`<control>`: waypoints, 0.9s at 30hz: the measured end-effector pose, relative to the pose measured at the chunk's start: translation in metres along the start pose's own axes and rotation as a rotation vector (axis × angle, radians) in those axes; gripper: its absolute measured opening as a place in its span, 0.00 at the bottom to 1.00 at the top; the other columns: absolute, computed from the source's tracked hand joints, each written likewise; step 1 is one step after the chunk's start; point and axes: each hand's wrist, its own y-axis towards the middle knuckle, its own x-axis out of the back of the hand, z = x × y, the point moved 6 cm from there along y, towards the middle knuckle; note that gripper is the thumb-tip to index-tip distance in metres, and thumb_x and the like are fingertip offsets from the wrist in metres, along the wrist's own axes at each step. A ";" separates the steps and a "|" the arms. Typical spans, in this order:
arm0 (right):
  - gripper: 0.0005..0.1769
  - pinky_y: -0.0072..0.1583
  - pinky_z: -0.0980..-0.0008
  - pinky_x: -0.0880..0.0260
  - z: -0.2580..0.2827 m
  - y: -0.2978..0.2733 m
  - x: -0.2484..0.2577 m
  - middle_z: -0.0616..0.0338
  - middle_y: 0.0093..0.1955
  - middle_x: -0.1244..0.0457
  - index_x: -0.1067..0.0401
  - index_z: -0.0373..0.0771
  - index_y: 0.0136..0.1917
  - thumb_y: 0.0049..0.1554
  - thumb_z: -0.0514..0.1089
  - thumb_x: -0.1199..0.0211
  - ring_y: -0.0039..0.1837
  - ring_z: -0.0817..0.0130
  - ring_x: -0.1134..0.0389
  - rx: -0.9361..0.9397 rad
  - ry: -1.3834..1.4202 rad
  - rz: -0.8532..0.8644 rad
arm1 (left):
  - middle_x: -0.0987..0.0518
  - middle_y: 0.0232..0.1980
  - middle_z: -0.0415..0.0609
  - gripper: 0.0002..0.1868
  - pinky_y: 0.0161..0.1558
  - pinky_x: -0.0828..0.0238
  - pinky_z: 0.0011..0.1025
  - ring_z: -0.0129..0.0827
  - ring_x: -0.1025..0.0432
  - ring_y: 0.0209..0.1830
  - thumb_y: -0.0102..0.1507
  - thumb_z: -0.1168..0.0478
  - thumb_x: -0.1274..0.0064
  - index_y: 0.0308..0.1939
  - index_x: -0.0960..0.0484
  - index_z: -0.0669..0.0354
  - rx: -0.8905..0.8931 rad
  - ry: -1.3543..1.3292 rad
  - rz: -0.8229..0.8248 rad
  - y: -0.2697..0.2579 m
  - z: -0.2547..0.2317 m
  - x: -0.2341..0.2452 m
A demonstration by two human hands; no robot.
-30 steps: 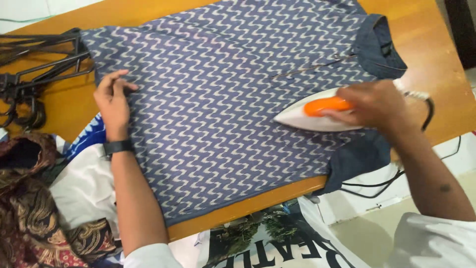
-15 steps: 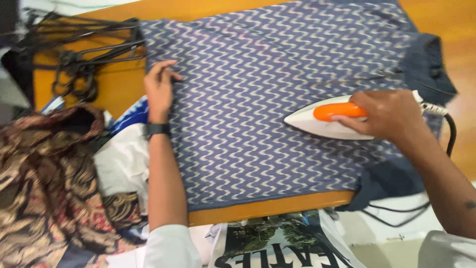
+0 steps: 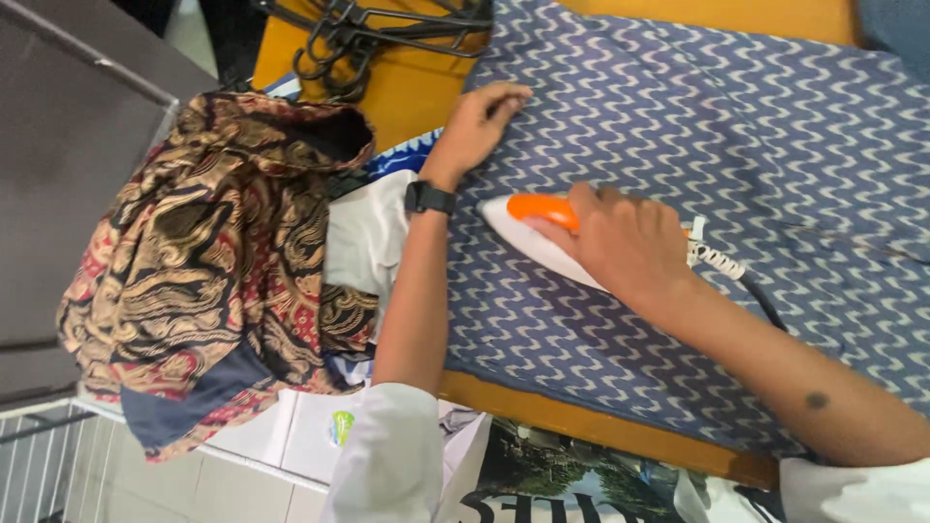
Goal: Ironing a blue patterned shirt on a wooden table
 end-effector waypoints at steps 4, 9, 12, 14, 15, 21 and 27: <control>0.40 0.25 0.74 0.50 0.005 0.009 0.000 0.72 0.22 0.47 0.33 0.51 0.37 0.70 0.84 0.54 0.20 0.76 0.46 -0.069 -0.088 -0.003 | 0.18 0.55 0.50 0.11 0.55 0.32 0.48 0.50 0.30 0.58 0.71 0.62 0.51 0.53 0.15 0.51 -0.093 0.167 -0.044 -0.004 0.010 0.003; 0.36 0.23 0.78 0.49 0.024 -0.006 -0.001 0.74 0.22 0.42 0.26 0.51 0.48 0.65 0.81 0.56 0.20 0.82 0.46 0.281 0.089 0.068 | 0.16 0.55 0.46 0.11 0.58 0.31 0.40 0.41 0.27 0.58 0.67 0.66 0.45 0.52 0.15 0.50 -0.020 0.083 -0.074 -0.003 0.010 0.006; 0.34 0.25 0.72 0.46 0.031 -0.014 0.020 0.70 0.24 0.39 0.26 0.51 0.44 0.60 0.82 0.45 0.22 0.74 0.38 0.332 0.181 -0.082 | 0.16 0.53 0.45 0.11 0.56 0.30 0.39 0.41 0.28 0.56 0.67 0.67 0.46 0.50 0.14 0.50 -0.032 0.089 -0.068 -0.003 0.009 0.006; 0.35 0.24 0.73 0.48 0.029 -0.012 0.014 0.72 0.22 0.43 0.25 0.53 0.45 0.60 0.84 0.47 0.21 0.77 0.44 0.278 0.138 -0.095 | 0.18 0.54 0.46 0.12 0.57 0.31 0.41 0.43 0.29 0.57 0.68 0.68 0.46 0.52 0.15 0.50 -0.029 0.111 -0.045 -0.004 0.008 0.005; 0.36 0.23 0.73 0.50 0.026 -0.011 0.010 0.74 0.20 0.47 0.24 0.54 0.47 0.60 0.85 0.49 0.19 0.79 0.49 0.225 0.097 -0.105 | 0.19 0.56 0.48 0.12 0.59 0.33 0.44 0.46 0.31 0.59 0.68 0.68 0.47 0.53 0.15 0.50 -0.023 0.132 -0.021 -0.004 0.007 0.003; 0.38 0.26 0.73 0.49 0.021 0.003 0.012 0.71 0.21 0.46 0.30 0.51 0.39 0.64 0.85 0.50 0.20 0.76 0.45 0.082 0.044 -0.002 | 0.32 0.75 0.46 0.21 0.68 0.48 0.59 0.47 0.42 0.76 0.72 0.48 0.53 0.68 0.22 0.42 -0.066 0.548 0.073 -0.003 0.017 -0.019; 0.35 0.25 0.74 0.50 0.040 -0.031 0.024 0.74 0.20 0.45 0.26 0.53 0.42 0.62 0.83 0.48 0.20 0.80 0.49 0.229 0.090 -0.017 | 0.42 0.80 0.45 0.24 0.75 0.54 0.57 0.47 0.51 0.82 0.76 0.46 0.61 0.75 0.29 0.43 -0.094 0.583 0.104 -0.006 0.015 -0.025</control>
